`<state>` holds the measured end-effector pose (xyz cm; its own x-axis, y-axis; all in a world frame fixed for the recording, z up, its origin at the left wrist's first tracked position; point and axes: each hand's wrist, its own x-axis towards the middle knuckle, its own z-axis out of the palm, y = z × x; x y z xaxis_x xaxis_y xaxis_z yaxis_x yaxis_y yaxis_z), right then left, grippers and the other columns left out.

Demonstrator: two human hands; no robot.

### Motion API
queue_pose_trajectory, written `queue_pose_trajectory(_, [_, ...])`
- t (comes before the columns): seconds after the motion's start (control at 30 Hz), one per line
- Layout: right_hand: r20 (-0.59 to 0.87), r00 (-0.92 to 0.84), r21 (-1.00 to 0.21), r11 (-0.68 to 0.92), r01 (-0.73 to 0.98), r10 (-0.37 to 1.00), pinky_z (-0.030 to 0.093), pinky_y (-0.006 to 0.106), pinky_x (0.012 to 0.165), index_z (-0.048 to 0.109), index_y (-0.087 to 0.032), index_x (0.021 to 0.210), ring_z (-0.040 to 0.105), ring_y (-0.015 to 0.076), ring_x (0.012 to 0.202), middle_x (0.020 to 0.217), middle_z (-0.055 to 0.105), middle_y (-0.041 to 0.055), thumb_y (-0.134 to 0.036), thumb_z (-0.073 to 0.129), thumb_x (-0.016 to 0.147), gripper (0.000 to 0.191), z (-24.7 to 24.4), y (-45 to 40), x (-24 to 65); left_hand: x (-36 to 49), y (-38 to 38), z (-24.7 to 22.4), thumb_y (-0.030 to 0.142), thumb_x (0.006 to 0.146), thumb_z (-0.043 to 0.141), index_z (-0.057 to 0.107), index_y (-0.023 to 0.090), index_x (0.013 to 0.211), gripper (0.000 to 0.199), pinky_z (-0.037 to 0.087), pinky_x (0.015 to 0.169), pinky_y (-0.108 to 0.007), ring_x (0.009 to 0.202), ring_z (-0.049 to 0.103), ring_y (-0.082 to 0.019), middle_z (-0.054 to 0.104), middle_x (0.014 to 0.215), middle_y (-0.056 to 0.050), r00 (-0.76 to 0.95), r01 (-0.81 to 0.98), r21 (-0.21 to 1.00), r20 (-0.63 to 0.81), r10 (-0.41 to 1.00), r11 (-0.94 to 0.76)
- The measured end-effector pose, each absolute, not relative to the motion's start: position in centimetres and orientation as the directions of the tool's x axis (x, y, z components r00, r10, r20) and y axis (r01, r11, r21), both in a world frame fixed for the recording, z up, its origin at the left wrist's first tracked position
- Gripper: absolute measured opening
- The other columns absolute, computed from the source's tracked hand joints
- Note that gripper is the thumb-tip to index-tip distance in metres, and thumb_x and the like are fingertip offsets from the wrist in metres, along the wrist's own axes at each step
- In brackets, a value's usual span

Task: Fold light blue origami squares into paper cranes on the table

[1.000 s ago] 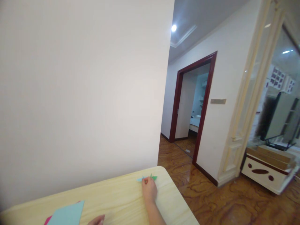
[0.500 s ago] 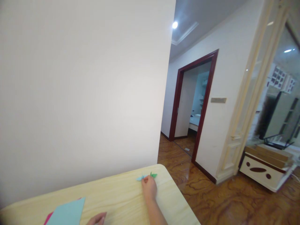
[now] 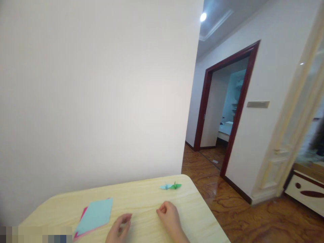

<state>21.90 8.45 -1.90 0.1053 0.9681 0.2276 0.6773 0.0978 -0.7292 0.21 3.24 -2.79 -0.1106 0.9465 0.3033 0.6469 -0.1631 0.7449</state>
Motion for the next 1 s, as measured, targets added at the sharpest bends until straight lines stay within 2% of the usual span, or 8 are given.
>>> queue_pose_trajectory(0.1, [0.23,0.015,-0.746,0.166,0.645,0.973,0.038,0.021,0.052,0.057,-0.018,0.057,0.054,0.0149,0.054,0.054,0.058,-0.0014,-0.021,0.056,0.066,0.009,-2.3,7.5,22.1,-0.9,2.9,-1.5,0.019,0.079,0.037,0.062,0.016,0.099,0.032,0.048,0.085,-0.03,0.097,0.062,-0.019,0.069,0.102,-0.007,-0.126,0.754,0.648,0.301,0.945,-0.106])
queue_pose_trajectory(0.17, [0.247,0.001,-0.772,0.196,0.604,0.969,0.038,0.022,0.051,0.056,-0.019,0.057,0.053,0.0155,0.053,0.053,0.056,-0.0014,-0.025,0.055,0.066,0.011,-2.7,7.5,22.3,-2.3,2.6,-0.8,0.007,0.076,0.036,0.06,0.016,0.107,0.04,0.038,0.097,-0.035,0.109,0.055,-0.02,0.063,0.114,-0.008,-0.16,0.823,0.567,0.292,0.943,-0.036])
queue_pose_trajectory(0.27, [0.273,0.013,-0.805,0.221,0.551,0.962,0.039,0.024,0.052,0.055,-0.02,0.056,0.053,0.0165,0.053,0.052,0.054,-0.0016,-0.032,0.055,0.067,0.016,-3.2,7.6,22.4,-4.5,2.1,-0.1,-0.001,0.073,0.036,0.053,0.012,0.118,0.05,0.024,0.103,-0.045,0.122,0.041,-0.025,0.05,0.13,-0.014,-0.226,0.892,0.442,0.254,0.94,0.095])
queue_pose_trajectory(0.33, [0.274,0.019,-0.808,0.22,0.546,0.962,0.038,0.025,0.051,0.055,-0.021,0.056,0.052,0.0169,0.051,0.051,0.054,-0.0014,-0.036,0.055,0.066,0.018,-3.4,7.6,22.3,-5.6,1.8,0.1,0.002,0.075,0.039,0.057,0.012,0.114,0.044,0.026,0.1,-0.046,0.121,0.042,-0.027,0.051,0.129,-0.016,-0.228,0.917,0.375,0.211,0.951,0.137])
queue_pose_trajectory(0.5, [0.259,0.046,-0.828,0.197,0.525,0.965,0.038,0.026,0.049,0.055,-0.022,0.053,0.049,0.0174,0.049,0.049,0.052,-0.0011,-0.041,0.054,0.063,0.022,-3.2,7.5,22.2,-6.3,1.4,0.3,0.012,0.081,0.044,0.064,0.018,0.102,0.03,0.035,0.093,-0.033,0.109,0.053,-0.021,0.062,0.115,-0.01,-0.174,0.95,0.286,0.161,0.971,0.123])
queue_pose_trajectory(0.63, [0.252,0.02,-0.838,0.208,0.504,0.967,0.04,0.026,0.05,0.055,-0.021,0.054,0.051,0.0178,0.05,0.049,0.052,-0.001,-0.041,0.054,0.064,0.022,-2.7,7.2,22.3,-6.1,1.5,0.5,0.014,0.083,0.042,0.064,0.02,0.097,0.027,0.036,0.089,-0.029,0.103,0.055,-0.018,0.066,0.107,-0.006,-0.151,0.956,0.276,0.175,0.973,0.099])
queue_pose_trajectory(0.77, [0.27,0.025,-0.837,0.222,0.499,0.962,0.04,0.026,0.049,0.054,-0.021,0.055,0.051,0.0177,0.05,0.049,0.053,-0.0013,-0.039,0.055,0.065,0.02,-2.3,6.9,22.3,-6.1,1.5,0.7,0.016,0.085,0.038,0.064,0.016,0.09,0.026,0.04,0.077,-0.03,0.089,0.061,-0.02,0.068,0.092,-0.01,-0.202,0.943,0.302,0.184,0.962,0.14])
queue_pose_trajectory(1.0, [0.304,0.038,-0.827,0.244,0.506,0.952,0.04,0.025,0.049,0.054,-0.021,0.055,0.051,0.0168,0.05,0.05,0.053,-0.0016,-0.035,0.054,0.066,0.018,-2.4,6.8,22.0,-6.6,0.6,1.1,0.027,0.082,0.044,0.065,0.022,0.076,0.022,0.042,0.068,-0.029,0.081,0.064,-0.023,0.071,0.082,-0.005,-0.273,0.867,0.477,0.209,0.939,0.146])
